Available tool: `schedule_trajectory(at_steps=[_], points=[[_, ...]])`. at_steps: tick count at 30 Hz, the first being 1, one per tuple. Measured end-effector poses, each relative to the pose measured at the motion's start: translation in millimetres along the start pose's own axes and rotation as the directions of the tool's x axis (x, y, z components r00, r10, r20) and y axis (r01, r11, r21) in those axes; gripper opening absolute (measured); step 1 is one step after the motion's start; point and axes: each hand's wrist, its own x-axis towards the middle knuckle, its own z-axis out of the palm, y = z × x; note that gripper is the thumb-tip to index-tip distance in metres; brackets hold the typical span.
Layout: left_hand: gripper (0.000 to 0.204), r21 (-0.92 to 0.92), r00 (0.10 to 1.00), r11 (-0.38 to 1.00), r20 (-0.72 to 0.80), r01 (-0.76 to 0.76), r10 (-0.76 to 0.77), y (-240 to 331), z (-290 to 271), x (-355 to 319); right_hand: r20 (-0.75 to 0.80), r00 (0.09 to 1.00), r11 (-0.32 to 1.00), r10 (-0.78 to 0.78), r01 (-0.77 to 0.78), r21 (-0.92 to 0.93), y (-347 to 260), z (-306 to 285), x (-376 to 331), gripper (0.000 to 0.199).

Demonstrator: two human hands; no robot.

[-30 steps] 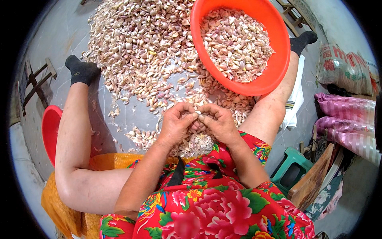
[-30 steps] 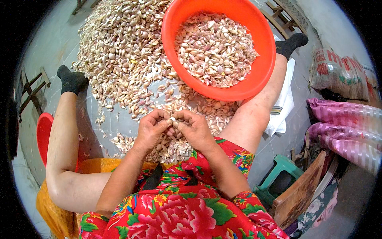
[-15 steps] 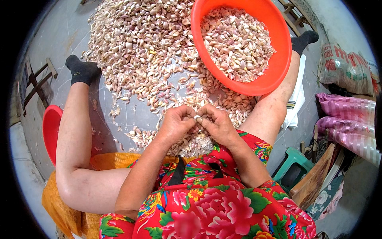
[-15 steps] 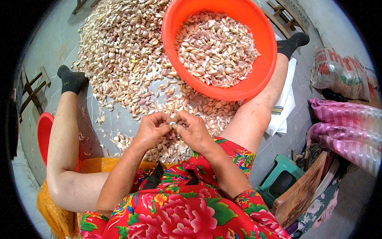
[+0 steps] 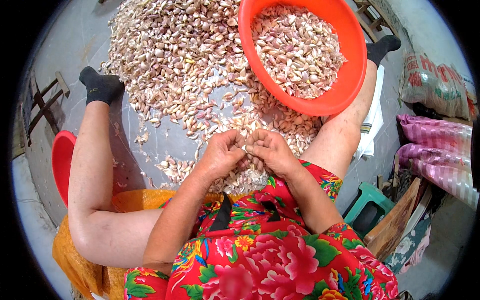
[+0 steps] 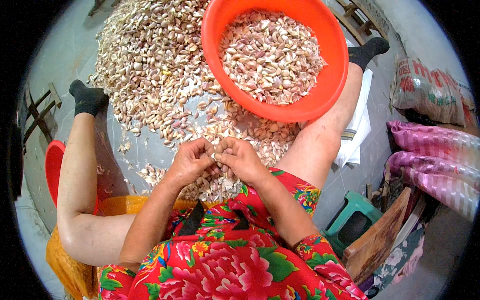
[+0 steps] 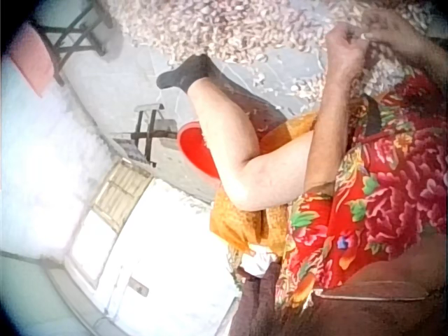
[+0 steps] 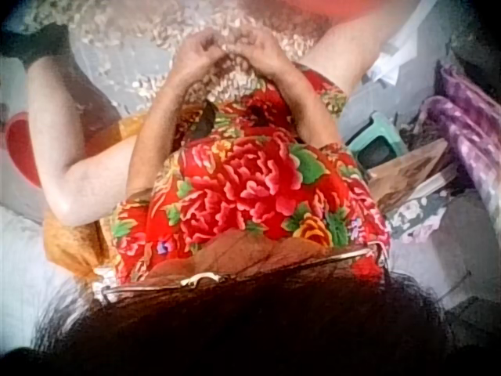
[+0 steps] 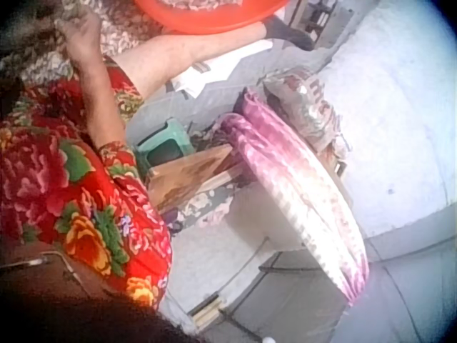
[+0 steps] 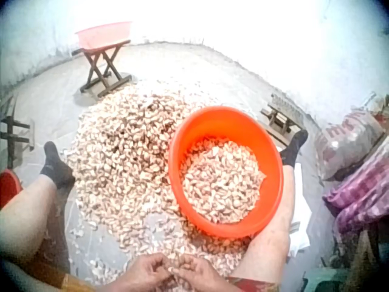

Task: The person peels garlic cloves by hand, sitting on the floor with a large pile of cloves and placing the peeled ones into a red basin.

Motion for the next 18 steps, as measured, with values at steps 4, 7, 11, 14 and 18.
schedule_trajectory(at_steps=[4,7,11,14,18], points=[[0.006,-0.018,1.0,1.0,0.004,0.023,-0.023,2.4,-0.8,-0.1,-0.009,0.999,0.999,0.039,-0.039,0.034,1.8,-2.1,3.1,0.007],[0.005,-0.049,0.999,0.998,0.016,0.032,-0.031,2.4,0.3,-0.9,0.026,0.999,0.995,0.03,-0.032,0.091,4.2,-6.3,2.9,0.008],[0.003,-0.054,1.0,0.998,0.026,0.017,-0.016,1.7,-0.5,-2.2,0.054,0.998,0.987,0.032,-0.04,0.153,1.2,-9.3,3.1,0.01],[0.005,-0.171,1.0,0.985,0.009,0.014,-0.013,-3.7,0.7,-0.4,0.101,0.995,0.967,0.022,-0.047,0.249,-3.3,-11.3,4.1,0.011],[0.013,-0.244,1.0,0.969,0.003,0.027,-0.027,-1.6,0.2,-0.7,0.087,0.996,0.952,0.004,-0.03,0.304,-3.0,-9.1,5.6,0.016]])
